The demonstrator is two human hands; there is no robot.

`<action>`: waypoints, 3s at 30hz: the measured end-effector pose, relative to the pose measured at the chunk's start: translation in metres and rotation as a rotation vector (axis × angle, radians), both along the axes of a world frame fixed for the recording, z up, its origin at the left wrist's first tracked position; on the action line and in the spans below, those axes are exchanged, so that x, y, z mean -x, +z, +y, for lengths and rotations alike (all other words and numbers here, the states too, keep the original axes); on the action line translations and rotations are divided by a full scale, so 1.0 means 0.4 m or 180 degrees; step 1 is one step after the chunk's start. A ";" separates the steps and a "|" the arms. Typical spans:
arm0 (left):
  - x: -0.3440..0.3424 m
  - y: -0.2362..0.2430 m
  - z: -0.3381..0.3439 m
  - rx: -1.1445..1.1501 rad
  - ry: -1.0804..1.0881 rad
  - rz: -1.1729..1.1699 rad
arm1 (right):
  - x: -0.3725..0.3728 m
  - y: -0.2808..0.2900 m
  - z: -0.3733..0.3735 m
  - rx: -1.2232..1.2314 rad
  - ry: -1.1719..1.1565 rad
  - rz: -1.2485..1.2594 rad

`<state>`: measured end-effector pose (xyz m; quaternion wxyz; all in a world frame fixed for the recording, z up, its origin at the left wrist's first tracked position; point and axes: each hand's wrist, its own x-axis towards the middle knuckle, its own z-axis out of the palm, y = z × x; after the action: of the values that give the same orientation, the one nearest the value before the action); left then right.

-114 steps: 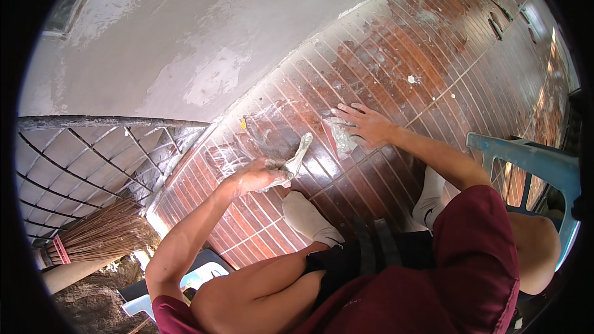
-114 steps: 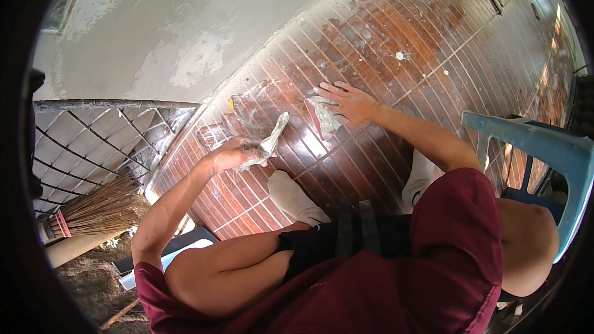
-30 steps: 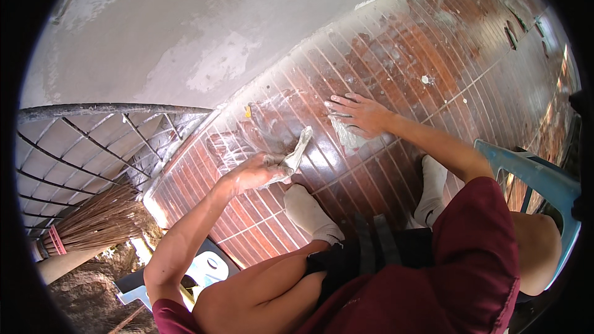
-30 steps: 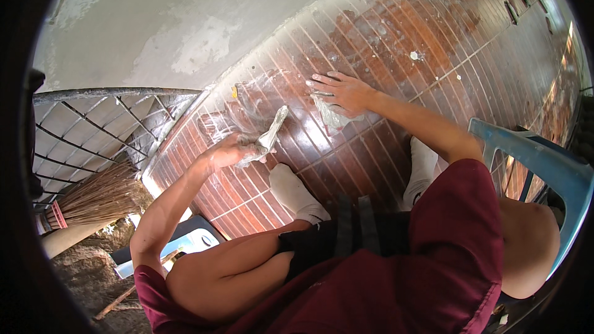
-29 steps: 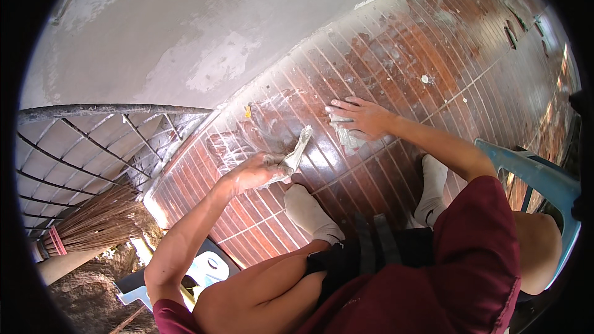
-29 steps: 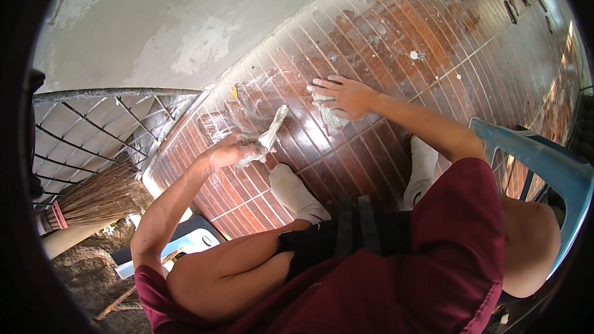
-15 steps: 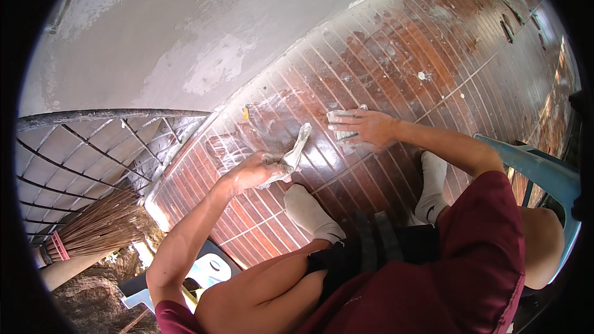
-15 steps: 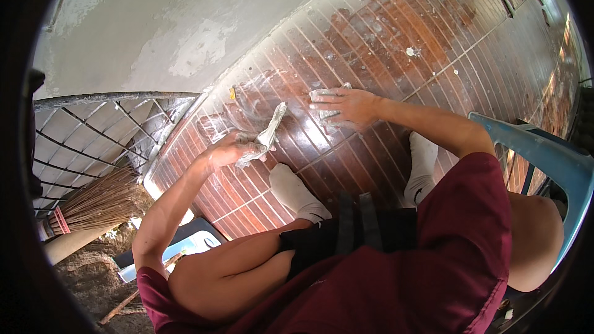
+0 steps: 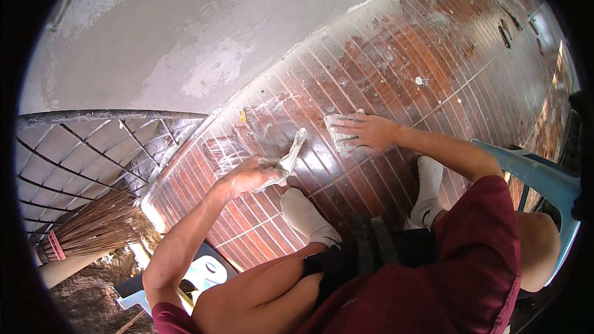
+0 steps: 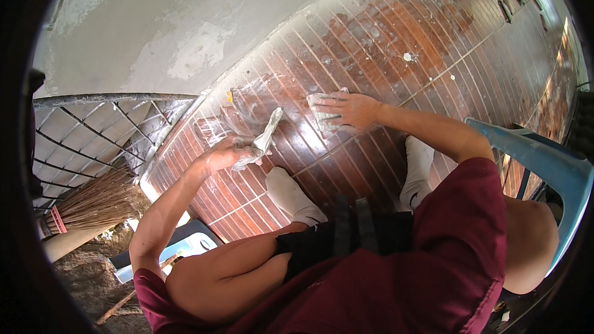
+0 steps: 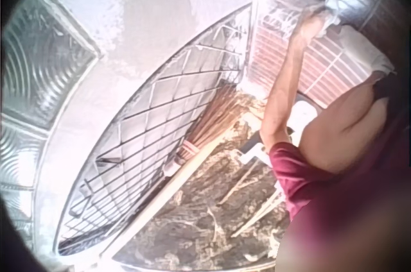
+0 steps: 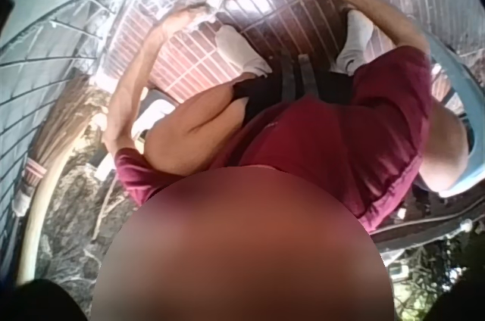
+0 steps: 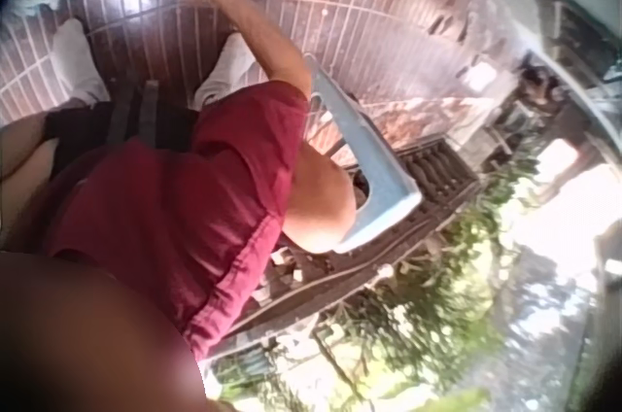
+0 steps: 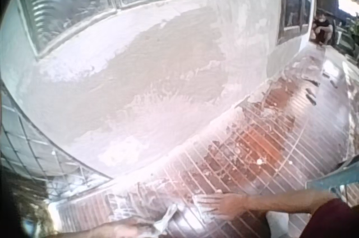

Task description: The person applies plaster to a wall using a trowel and a cloth. They repeatedly scoop plaster from the cloth onto the trowel and spread it across the wall surface, smoothing it out.

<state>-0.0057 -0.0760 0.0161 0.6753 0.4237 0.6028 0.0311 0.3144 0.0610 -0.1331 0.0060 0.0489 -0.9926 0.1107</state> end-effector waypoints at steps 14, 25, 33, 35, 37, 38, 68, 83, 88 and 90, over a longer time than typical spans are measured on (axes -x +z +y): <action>-0.020 0.036 0.016 0.0015 0.0091 0.0193 | -0.019 -0.005 -0.046 0.0310 0.0095 -0.0184; -0.006 0.012 0.014 0.0113 -0.0088 0.0031 | -0.065 -0.007 -0.006 0.0207 -0.0054 -0.0142; -0.004 0.006 0.016 0.0059 -0.0106 0.0048 | -0.059 -0.012 -0.016 0.0342 0.0195 -0.0113; -0.005 0.004 0.017 -0.0030 -0.0180 0.0113 | -0.057 -0.012 -0.020 0.0260 0.0116 -0.0201; -0.007 0.004 0.016 0.0015 -0.0040 0.0080 | -0.056 -0.010 -0.019 0.0232 0.0088 -0.0108; -0.008 0.004 0.016 -0.0038 -0.0035 0.0107 | -0.056 -0.008 -0.016 0.0228 0.0075 -0.0032; -0.011 0.013 0.022 0.0077 0.0065 0.0012 | -0.045 0.000 0.002 0.0164 -0.0451 -0.0160; -0.020 0.011 0.020 -0.0001 -0.0072 0.0178 | -0.048 0.016 0.033 -0.0287 -0.0671 -0.0198; -0.024 0.018 0.017 -0.0026 -0.0006 0.0105 | 0.000 0.004 0.033 -0.0154 -0.0708 -0.0160; -0.024 0.018 0.016 -0.0045 -0.0005 0.0099 | 0.009 0.000 0.031 -0.0342 -0.1180 0.0040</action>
<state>0.0038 -0.0697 0.0232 0.6629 0.4293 0.6127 0.0283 0.3107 0.0734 -0.1331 0.0299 -0.1337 -0.9891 0.0542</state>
